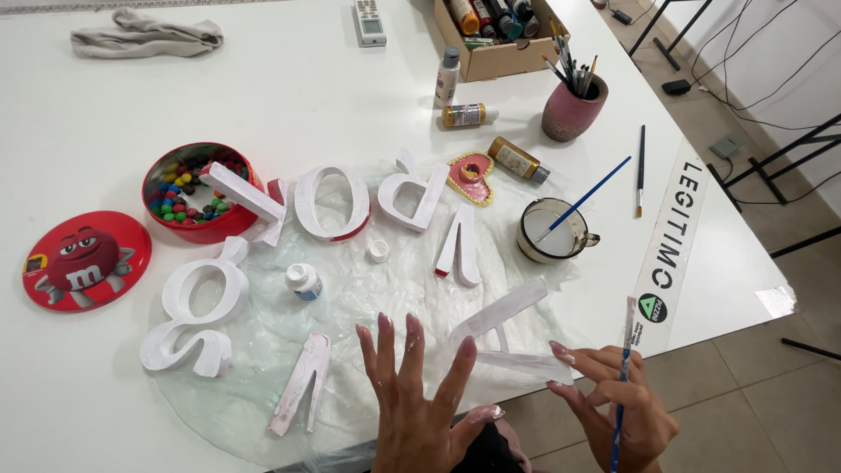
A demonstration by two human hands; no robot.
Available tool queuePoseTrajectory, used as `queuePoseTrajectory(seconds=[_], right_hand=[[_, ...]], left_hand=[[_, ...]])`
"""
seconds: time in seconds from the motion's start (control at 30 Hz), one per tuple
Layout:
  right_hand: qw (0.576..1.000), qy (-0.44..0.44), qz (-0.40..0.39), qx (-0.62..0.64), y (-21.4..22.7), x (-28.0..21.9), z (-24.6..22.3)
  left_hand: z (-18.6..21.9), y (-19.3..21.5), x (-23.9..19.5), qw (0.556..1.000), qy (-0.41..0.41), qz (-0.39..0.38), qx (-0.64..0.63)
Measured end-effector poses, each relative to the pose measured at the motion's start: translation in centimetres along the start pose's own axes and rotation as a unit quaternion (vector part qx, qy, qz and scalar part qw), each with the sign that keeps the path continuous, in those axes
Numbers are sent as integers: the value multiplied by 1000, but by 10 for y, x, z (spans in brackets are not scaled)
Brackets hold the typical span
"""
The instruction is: The person paints white foam letters with white paint using a paintbrush. They dip the brush into a container of paint and apply it to the letters, which are arranged on a plastic sheet on a white table.
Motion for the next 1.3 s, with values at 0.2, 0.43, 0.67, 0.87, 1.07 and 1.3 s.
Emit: queuePoseTrajectory(seconds=[0.2, 0.43, 0.67, 0.87, 1.07, 1.3], right_hand=[[998, -22, -3, 62, 0, -2, 11], [998, -9, 2, 64, 0, -7, 12], [996, 35, -40, 66, 2, -14, 32], [1000, 3, 6, 25, -6, 9, 28], [999, -30, -9, -19, -24, 12, 43], [996, -62, -57, -34, -23, 11, 44]], left_hand=[[5, 7, 13, 997, 23, -67, 10], [2, 7, 11, 997, 47, -40, -38], [0, 2, 8, 998, 31, -41, -29], [-13, 24, -15, 997, 7, 79, -21], [-41, 46, -62, 985, 9, 154, 79], [-91, 83, -121, 958, 96, 159, 220]])
Point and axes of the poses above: each hand's wrist, its own x-axis towards the middle knuckle, its own y-axis out of the back of the hand, z = x × y, the point moved 4 cm from there along x, towards the middle knuckle, and after that the axes turned 3 degrees about -y, right-handed, at the moved point
